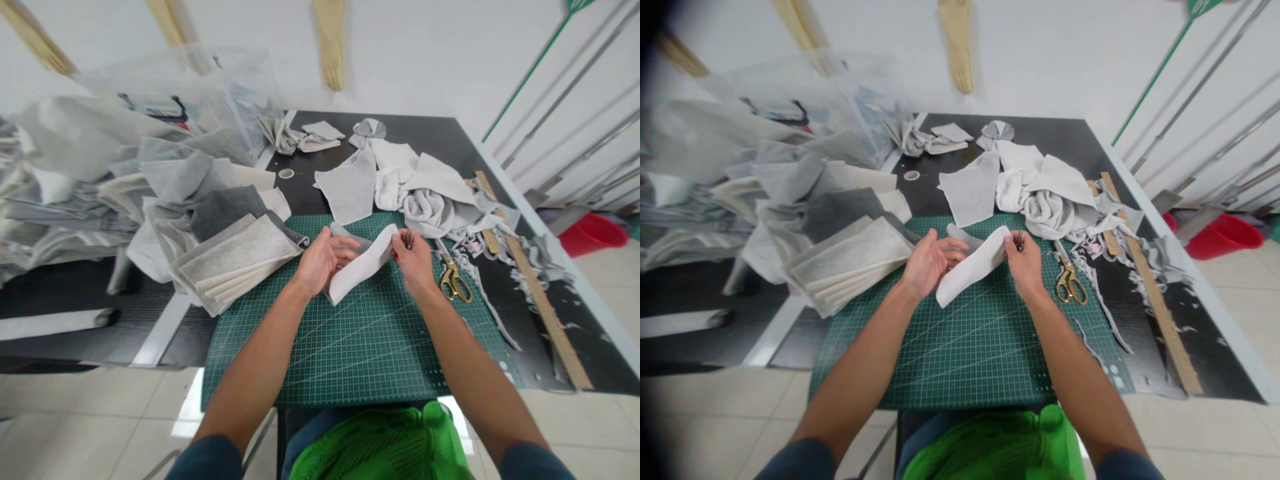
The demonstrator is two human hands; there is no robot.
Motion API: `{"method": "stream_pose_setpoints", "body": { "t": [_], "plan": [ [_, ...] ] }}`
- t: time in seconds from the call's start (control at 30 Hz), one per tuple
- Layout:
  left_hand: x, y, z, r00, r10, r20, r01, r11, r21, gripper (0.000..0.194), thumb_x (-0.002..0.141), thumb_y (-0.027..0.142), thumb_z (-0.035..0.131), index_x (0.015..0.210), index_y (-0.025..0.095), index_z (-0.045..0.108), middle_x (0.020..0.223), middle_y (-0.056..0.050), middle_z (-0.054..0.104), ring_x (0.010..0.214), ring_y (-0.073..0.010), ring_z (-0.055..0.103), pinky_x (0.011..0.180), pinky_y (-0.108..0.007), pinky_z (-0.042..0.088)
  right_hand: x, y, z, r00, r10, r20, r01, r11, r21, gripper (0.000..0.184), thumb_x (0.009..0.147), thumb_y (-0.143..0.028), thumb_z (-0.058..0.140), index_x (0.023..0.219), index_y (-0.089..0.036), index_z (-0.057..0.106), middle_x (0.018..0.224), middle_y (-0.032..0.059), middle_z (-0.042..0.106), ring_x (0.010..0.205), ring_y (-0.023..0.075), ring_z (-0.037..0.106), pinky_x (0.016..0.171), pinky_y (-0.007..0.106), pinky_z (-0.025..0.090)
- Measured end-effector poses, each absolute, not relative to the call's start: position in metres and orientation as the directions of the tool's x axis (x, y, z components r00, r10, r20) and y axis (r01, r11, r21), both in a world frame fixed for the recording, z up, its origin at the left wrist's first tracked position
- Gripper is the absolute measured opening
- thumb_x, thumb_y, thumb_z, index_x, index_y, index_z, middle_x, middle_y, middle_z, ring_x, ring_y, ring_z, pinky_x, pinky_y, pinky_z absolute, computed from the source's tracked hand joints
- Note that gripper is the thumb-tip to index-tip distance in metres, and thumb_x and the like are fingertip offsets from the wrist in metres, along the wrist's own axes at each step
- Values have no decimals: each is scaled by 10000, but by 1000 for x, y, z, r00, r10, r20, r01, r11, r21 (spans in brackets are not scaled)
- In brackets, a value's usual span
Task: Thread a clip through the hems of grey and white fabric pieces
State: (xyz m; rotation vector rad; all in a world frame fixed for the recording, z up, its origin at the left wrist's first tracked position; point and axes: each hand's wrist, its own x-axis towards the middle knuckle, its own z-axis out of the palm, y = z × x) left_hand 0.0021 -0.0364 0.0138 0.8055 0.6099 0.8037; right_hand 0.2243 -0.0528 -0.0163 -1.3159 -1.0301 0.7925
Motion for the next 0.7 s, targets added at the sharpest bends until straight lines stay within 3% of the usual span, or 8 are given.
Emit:
{"method": "stream_pose_setpoints", "body": {
  "t": [0.23,0.33,0.4,0.57,0.7],
  "plan": [
    [2,-39,14,597,787,-157,-374,446,814,651,888,723,516,1020,126,741,847,-118,772,663,-196,698,526,-248,443,223,-52,-19,360,924,126,71,108,-992,309,879,-530,675,902,-226,621,705,-27,540,621,135,463,533,255,369],
    [-1,-39,13,579,811,-85,-367,353,861,467,764,485,770,1075,138,736,908,-94,774,718,-183,698,577,-238,479,224,-51,-20,379,918,118,61,102,-993,321,880,-538,668,919,-223,620,707,-28,535,616,132,461,527,253,368],
    [-4,-39,13,579,814,-39,-342,287,895,498,642,293,851,1106,157,731,952,-83,772,734,-172,691,613,-240,502,226,-50,-21,404,906,127,72,107,-992,332,886,-549,653,930,-222,618,704,-29,530,614,132,462,528,253,369],
    [-9,-41,16,618,775,-131,-187,307,933,479,679,291,817,1138,188,732,868,-74,746,473,-90,535,409,-211,369,233,-47,-22,480,870,110,81,81,-993,347,886,-562,627,946,-220,620,693,-27,526,596,138,458,507,256,348],
    [-10,-41,18,574,802,-164,-203,333,921,377,680,307,809,1033,184,755,705,-20,678,422,-80,485,359,-201,296,235,-46,-23,469,874,125,106,85,-991,384,875,-601,611,949,-224,619,693,-26,525,591,141,447,508,262,338]
  ]
}}
